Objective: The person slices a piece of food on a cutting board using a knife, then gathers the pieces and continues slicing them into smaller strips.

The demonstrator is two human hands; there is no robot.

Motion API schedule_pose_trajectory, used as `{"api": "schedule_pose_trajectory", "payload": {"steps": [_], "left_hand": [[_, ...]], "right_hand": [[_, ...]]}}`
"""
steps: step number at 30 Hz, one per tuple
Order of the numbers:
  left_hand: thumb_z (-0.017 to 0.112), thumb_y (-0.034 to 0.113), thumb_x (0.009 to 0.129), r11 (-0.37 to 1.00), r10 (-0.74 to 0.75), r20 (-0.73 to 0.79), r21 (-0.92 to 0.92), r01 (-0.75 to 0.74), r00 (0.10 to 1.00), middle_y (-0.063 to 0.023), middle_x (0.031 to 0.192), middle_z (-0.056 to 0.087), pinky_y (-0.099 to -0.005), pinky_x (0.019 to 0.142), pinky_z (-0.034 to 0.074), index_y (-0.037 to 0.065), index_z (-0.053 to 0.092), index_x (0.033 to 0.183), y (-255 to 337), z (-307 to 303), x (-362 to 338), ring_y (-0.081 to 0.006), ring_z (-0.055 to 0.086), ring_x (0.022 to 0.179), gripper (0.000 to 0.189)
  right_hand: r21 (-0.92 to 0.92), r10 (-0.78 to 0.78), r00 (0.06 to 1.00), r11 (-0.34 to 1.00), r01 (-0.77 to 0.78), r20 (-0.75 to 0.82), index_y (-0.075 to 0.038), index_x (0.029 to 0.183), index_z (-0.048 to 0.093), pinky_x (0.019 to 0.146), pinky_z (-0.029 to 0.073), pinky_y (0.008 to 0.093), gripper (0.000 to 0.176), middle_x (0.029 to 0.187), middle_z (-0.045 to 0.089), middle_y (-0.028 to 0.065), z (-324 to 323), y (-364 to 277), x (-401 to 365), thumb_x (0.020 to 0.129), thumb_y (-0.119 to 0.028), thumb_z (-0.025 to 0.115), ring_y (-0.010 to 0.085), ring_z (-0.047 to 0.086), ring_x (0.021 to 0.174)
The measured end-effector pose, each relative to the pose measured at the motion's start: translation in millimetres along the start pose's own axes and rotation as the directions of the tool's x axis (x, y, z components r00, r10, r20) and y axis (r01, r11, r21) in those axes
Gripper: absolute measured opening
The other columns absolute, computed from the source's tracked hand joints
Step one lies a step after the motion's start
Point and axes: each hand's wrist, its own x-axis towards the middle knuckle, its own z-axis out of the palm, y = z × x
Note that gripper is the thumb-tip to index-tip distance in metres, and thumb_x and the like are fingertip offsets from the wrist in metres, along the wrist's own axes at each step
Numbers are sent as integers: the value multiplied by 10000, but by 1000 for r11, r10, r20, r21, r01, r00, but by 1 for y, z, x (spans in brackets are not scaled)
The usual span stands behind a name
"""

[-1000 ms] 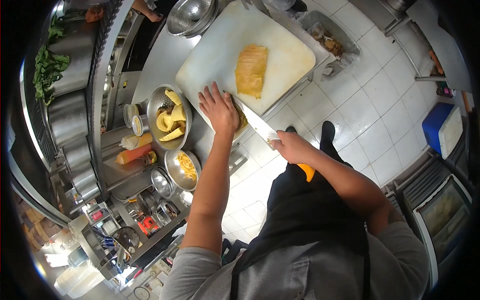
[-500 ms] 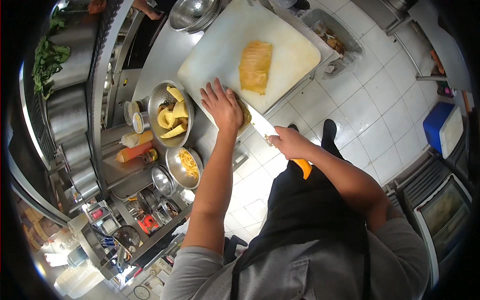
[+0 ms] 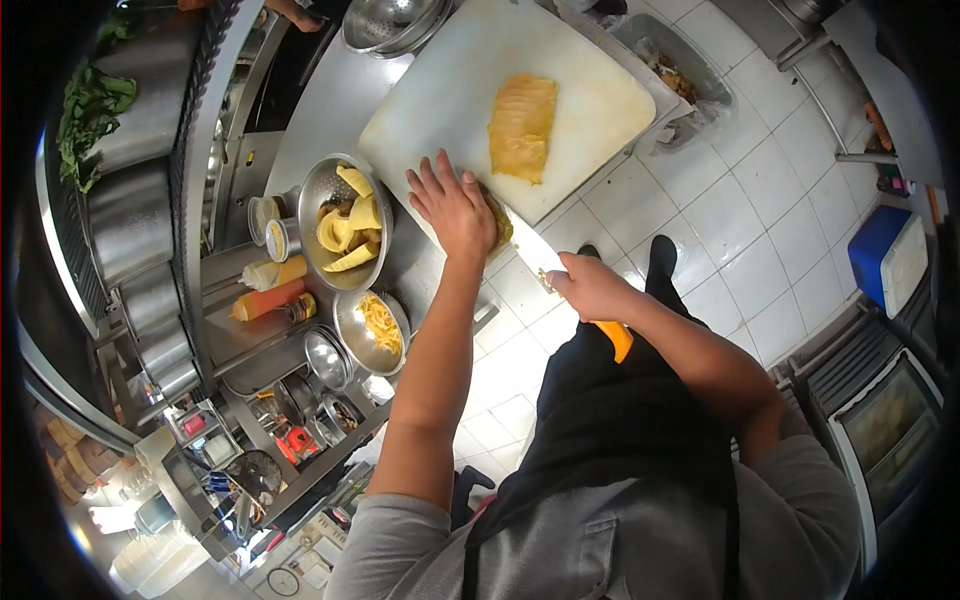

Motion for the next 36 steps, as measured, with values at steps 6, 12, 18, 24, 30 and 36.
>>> {"api": "schedule_pose_trajectory", "payload": {"steps": [6,12,18,24,30,36], "left_hand": [[330,415,1092,1000,4,-6,-8,-4,1000,-248,1579,334,-641,1196,160,91,353,1556,0,-1,0,-507,211,1486,567],[327,400,1088,1000,-3,-1,-22,3,1000,-249,1582,328,-633,1204,146,83,346,1559,0,-2,1,-507,200,1491,568],[336,378,1083,999,1,-1,-35,-1,1000,-246,1589,320,-629,1209,135,76,344,1560,0,-3,-1,-503,189,1498,565],[335,372,1080,1000,5,5,-27,-5,1000,-242,1598,308,-628,1215,120,86,348,1560,0,-5,-1,-497,181,1504,560],[326,385,1079,1000,17,19,8,-17,1000,-237,1608,297,-627,1220,107,110,349,1563,2,-4,3,-488,167,1513,557],[342,408,1077,984,97,45,142,-102,994,-214,1623,291,-615,1234,99,122,350,1567,5,-4,35,-452,120,1541,568]], "right_hand": [[34,-63,997,997,64,-33,62,967,560,565,526,442,326,661,626,211,14,2,14,1024,-255,505,300,635,495],[-49,-85,994,995,82,-71,67,977,572,687,527,499,346,765,660,280,24,7,8,1020,-272,518,417,676,696],[-100,-79,994,992,71,-74,74,974,572,800,511,524,378,882,668,329,30,10,6,1007,-301,536,486,661,888],[-44,-4,1000,999,4,-16,84,1029,590,824,527,504,377,928,674,335,31,-10,14,1007,-286,519,478,668,908],[-134,-118,991,985,109,-56,85,1059,580,723,555,486,376,851,683,295,39,5,16,1010,-282,516,415,698,735],[-330,-204,975,918,221,85,53,1078,587,618,557,460,354,791,687,257,48,17,28,1015,-282,491,345,676,577]]}}
